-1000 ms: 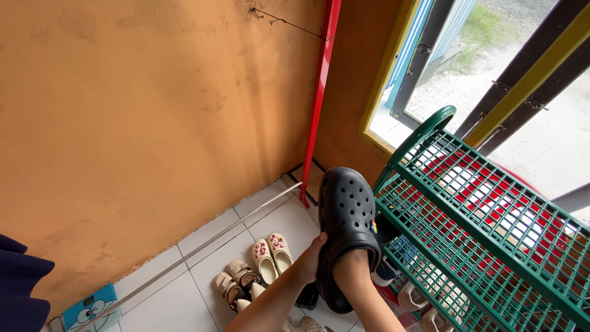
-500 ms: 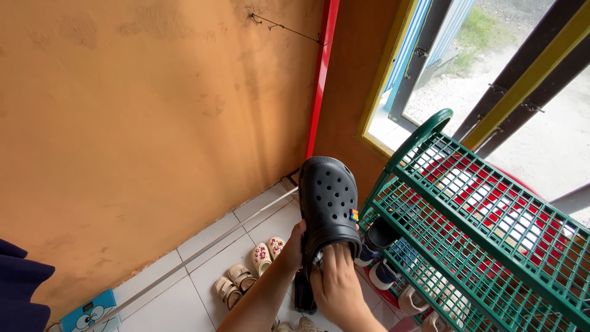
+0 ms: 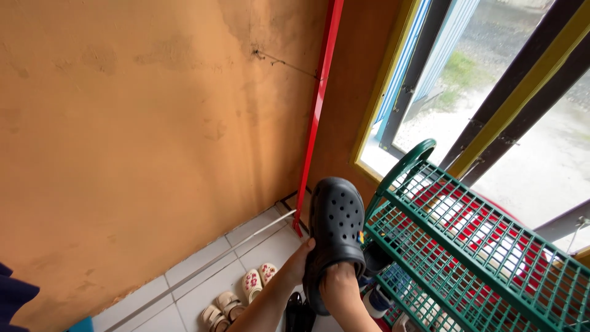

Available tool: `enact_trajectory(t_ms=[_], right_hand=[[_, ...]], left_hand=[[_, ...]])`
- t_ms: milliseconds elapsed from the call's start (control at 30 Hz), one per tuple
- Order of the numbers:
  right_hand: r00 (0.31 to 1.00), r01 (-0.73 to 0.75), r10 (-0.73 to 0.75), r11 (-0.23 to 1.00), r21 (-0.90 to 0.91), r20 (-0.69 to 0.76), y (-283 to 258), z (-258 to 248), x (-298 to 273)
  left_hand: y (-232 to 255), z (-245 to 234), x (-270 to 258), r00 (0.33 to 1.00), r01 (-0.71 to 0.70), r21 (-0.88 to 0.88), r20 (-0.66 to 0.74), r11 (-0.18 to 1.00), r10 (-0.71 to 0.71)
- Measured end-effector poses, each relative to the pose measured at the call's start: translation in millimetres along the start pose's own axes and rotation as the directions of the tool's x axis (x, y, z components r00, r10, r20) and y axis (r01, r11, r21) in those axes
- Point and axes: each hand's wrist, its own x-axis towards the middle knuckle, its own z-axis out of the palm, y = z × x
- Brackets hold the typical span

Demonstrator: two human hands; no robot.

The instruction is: Cleaning a pair of black clogs with a cloth.

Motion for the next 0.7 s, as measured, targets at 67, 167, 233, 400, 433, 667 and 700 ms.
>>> enact_trajectory(t_ms=[67, 167, 233, 400, 433, 667, 700], right_hand=[[0.986, 0.136, -0.099, 0.946, -0.295, 0.134, 40, 46, 2], [0.987, -0.021, 0.07, 0.947, -0.321, 0.143, 46, 52, 22], [0.981, -0.011, 0.083, 0.929, -0.371, 0.178, 48, 54, 26], [0.499, 0.329, 0.319, 0.79, -0.517, 0.806, -5, -4, 47], [0.762, 0.361, 0.081, 0.772, -0.524, 0.643, -10, -9, 35], [0.981, 0.095, -0.116, 0.986, -0.136, -0.155, -101, -85, 16], [0.981, 0.098, -0.117, 0.986, -0.132, -0.153, -105, -92, 13]], left_hand=[[2, 22, -8, 0.999, 0.009, 0.176, -0.04, 0.984, -0.002], [1, 22, -5, 0.994, 0.054, 0.215, -0.109, 0.975, -0.031], [3, 25, -5, 0.989, 0.064, 0.234, -0.145, 0.97, -0.03], [19, 42, -6, 1.0, 0.01, 0.202, -0.002, 0.979, -0.01], [21, 38, -2, 0.997, -0.072, 0.172, 0.039, 0.983, 0.066], [45, 21, 0, 0.986, -0.158, -0.033, 0.055, 0.987, 0.16], [46, 28, -4, 0.985, -0.161, -0.032, 0.05, 0.986, 0.162]])
